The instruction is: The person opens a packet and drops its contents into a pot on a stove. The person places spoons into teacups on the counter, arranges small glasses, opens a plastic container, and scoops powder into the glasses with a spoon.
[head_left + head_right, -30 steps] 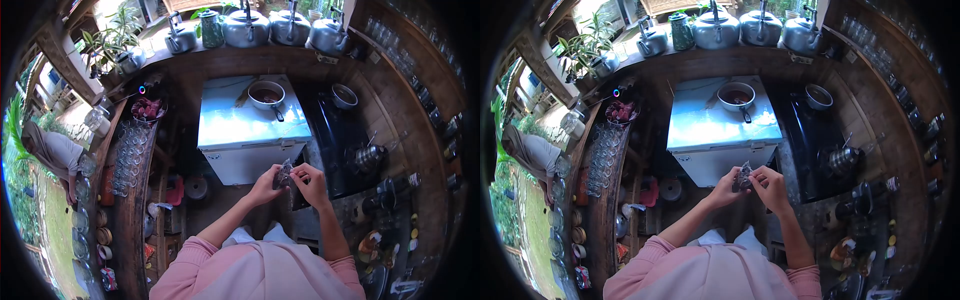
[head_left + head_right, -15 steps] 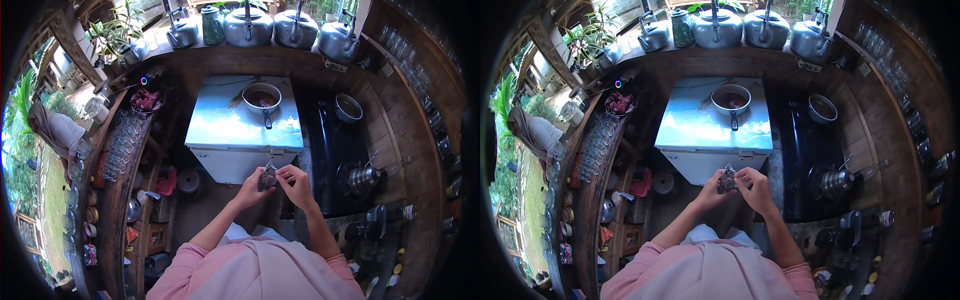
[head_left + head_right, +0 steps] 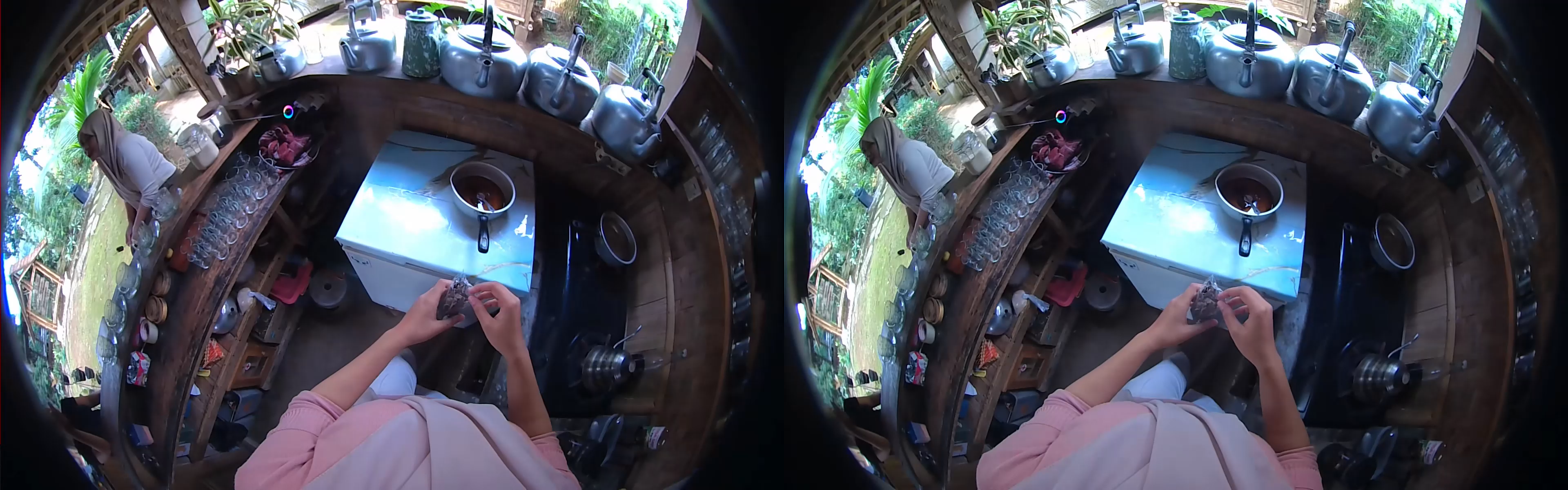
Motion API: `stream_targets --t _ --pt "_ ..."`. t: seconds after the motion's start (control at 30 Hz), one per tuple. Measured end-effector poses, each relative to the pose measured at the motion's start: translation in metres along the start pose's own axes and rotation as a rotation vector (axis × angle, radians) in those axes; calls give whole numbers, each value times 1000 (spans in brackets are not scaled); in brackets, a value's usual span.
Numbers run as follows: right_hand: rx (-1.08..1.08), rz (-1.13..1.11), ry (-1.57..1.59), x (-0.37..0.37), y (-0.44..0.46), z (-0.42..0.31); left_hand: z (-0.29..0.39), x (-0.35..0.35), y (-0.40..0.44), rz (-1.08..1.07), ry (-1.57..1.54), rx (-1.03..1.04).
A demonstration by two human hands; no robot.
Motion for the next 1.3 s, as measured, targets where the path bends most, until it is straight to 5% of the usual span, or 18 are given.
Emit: stream_targets --t 0.57,0.63,0.77,0.83,0.93,1.13,1.3 --pt "106 230 39 -18 93 43 -15 33 137 -185 -48 4" --pt "125 413 199 -29 102 68 -15 51 152 -192 -38 -24" --pt "768 420 575 -48 116 118 -1 93 192 -136 -50 128" --pt "908 92 1073 -59 127 140 4 120 212 -221 -148 93" --pt "899 -13 1417 -87 140 169 -1 166 241 -245 -145 218" --pt "772 284 1594 -147 154 205 19 244 291 -393 -277 247" --pt "699 686 1400 -213 147 242 19 307 310 -590 -220 204"
Point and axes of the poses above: each hand's wrist, its own y-axis towards the middle knuckle, its own x-axis out of the palm, z = x × y, the point moved 3 cm from there along y, towards the middle knuckle, and after that the axes turned 11 degrees about z, right-handed, at the moved point
